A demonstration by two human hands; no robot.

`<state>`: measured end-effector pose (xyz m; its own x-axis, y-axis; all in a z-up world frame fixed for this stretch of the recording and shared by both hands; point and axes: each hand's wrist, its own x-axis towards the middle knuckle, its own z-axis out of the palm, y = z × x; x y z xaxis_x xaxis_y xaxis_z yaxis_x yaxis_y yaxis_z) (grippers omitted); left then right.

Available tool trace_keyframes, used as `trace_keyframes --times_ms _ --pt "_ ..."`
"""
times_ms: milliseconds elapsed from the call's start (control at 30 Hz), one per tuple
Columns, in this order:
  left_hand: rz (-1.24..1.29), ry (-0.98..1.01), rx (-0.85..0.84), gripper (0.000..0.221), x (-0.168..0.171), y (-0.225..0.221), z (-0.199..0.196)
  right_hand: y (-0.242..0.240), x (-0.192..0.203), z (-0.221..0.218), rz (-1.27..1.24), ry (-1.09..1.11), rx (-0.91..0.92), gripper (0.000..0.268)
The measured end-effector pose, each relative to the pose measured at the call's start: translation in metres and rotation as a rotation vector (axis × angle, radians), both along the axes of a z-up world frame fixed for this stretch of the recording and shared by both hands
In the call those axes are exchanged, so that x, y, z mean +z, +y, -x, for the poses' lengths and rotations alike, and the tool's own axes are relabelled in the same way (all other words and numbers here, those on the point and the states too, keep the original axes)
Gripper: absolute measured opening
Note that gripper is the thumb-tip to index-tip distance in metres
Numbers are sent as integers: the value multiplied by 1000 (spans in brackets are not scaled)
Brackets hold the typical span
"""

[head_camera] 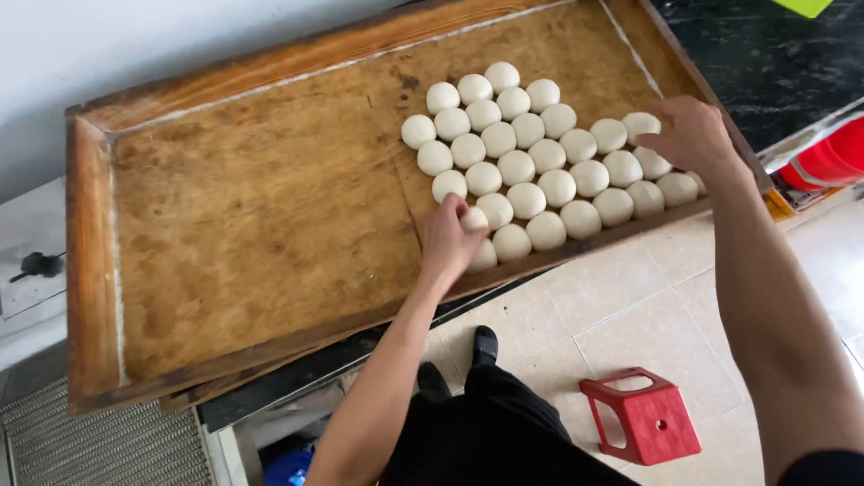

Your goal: Forming dough balls into baguette shapes using a dough molder machine and arranging them on perforated baking trays.

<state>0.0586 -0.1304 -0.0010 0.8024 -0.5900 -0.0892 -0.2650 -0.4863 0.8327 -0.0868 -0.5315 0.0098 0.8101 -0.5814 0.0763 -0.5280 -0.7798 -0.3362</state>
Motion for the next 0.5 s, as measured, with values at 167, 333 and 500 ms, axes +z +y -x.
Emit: trace_keyframes --times_ms 167,333,500 --pt "259 -15 -42 42 32 43 2 -58 -45 -32 190 299 204 84" --pt "706 1104 267 61 -3 89 -57 -66 -52 -25 96 399 123 78" --pt "-86 572 -173 70 33 37 -32 -120 -53 37 -295 183 68 67"
